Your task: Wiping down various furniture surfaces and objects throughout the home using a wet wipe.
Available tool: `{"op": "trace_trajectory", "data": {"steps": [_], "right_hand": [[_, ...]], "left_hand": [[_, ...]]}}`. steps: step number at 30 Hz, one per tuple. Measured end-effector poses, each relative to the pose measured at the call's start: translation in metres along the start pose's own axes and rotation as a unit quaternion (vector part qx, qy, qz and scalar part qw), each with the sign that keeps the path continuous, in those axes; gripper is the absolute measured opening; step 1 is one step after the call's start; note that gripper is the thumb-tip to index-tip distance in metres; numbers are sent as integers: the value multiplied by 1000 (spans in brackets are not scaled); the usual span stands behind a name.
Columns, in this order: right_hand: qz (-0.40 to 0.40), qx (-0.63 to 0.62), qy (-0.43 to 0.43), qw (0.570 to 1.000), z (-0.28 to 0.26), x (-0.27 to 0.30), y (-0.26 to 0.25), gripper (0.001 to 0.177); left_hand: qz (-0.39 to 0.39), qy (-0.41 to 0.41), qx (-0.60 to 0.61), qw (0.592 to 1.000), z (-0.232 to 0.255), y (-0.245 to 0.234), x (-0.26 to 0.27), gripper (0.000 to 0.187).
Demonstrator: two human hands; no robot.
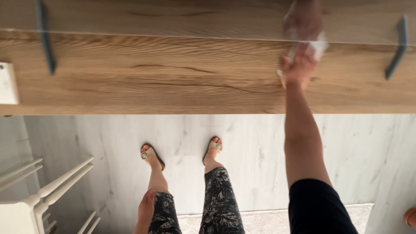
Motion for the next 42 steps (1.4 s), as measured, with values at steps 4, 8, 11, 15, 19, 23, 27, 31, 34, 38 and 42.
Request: {"op": "trace_trajectory", "data": {"steps": [4,8,11,15,19,23,27,31,34,38,42], "right_hand": [[-114,-110,260,952,91,73,-22,77],[-97,-87,351,927,92,104,-12,77],[219,-2,154,964,39,136,51,91],[57,-44,-69,995,-76,170,-9,82],[-34,-112,-219,969,-86,157,-27,79],[-93,-175,-120,973,-6,62,24,82],[-59,-143,-18,988,146,1,7,81],[-46,-169,93,980,247,31,7,71],[-59,-189,133,971,297,73,12,71],[-40,-198,167,965,361,97,29,71],[-46,-194,186,962,418,87,33,69]], "left_hand": [[-52,45,-89,994,37,52,39,59],[-61,92,-180,977,77,92,64,62],[-98,48,-173,979,119,107,95,65],[-102,101,-197,970,161,132,88,68],[-126,121,-248,953,225,167,81,70],[-152,199,-270,930,283,206,45,70],[-166,208,-306,914,355,238,51,67],[-169,187,-337,907,403,269,41,63],[-182,235,-424,856,440,310,48,61],[-332,375,-380,778,485,432,71,56],[-348,553,-422,628,561,629,212,60]]}}
Point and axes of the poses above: each hand's wrist, its own x-axis away from the middle knuckle, its own y-axis out of the palm, z = x × y, the point moved 1 cm from there along -x, towards the middle knuckle, and after that the axes turned 2 degrees about y, right-handed, at the moved point
